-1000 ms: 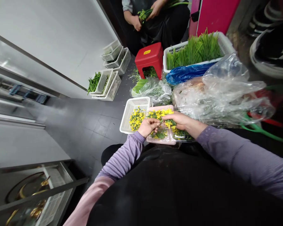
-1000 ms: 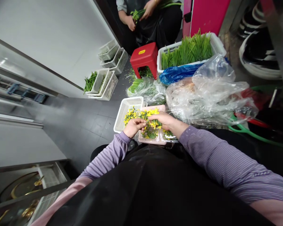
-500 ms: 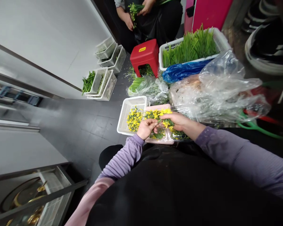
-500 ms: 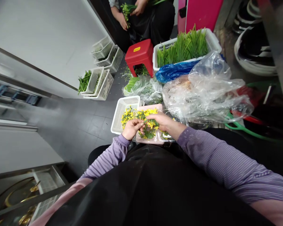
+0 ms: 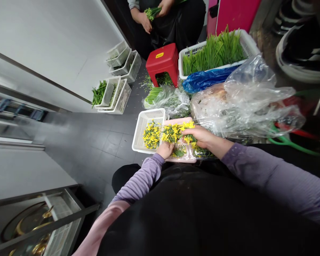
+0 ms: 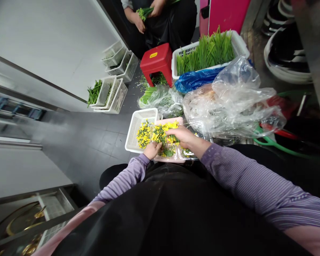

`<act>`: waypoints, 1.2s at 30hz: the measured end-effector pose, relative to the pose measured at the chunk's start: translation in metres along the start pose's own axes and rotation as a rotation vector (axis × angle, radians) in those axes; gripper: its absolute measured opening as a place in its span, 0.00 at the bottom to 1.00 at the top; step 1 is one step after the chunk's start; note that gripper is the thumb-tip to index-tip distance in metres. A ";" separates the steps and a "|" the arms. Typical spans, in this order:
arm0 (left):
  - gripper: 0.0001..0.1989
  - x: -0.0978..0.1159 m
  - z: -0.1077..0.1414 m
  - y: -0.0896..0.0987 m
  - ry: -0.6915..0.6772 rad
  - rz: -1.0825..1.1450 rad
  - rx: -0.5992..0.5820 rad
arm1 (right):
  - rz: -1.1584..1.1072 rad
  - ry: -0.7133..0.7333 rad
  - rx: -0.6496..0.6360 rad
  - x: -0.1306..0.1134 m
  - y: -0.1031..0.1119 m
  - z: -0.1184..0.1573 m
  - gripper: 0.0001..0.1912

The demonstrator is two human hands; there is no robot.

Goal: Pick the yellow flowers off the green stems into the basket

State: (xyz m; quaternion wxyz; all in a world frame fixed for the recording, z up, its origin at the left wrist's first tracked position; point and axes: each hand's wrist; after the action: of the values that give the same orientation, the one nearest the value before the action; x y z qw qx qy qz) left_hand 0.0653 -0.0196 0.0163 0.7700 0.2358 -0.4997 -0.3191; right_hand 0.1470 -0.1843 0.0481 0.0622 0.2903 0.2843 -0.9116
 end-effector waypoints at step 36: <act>0.10 0.063 0.022 0.056 -0.255 0.393 -0.033 | 0.247 0.067 -0.290 -0.006 0.004 0.003 0.16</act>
State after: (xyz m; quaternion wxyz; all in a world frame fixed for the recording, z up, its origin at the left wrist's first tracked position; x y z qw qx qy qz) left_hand 0.0782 -0.0274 0.1021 0.7516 0.0792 -0.6241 -0.1982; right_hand 0.1513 -0.1899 0.0517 0.2054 0.3410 0.3767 -0.8365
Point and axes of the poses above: each hand's wrist, its own z-axis away from the middle knuckle, its own y-axis out of the back of the hand, x = y × z, and after that the axes turned 13 degrees about -y, right-handed
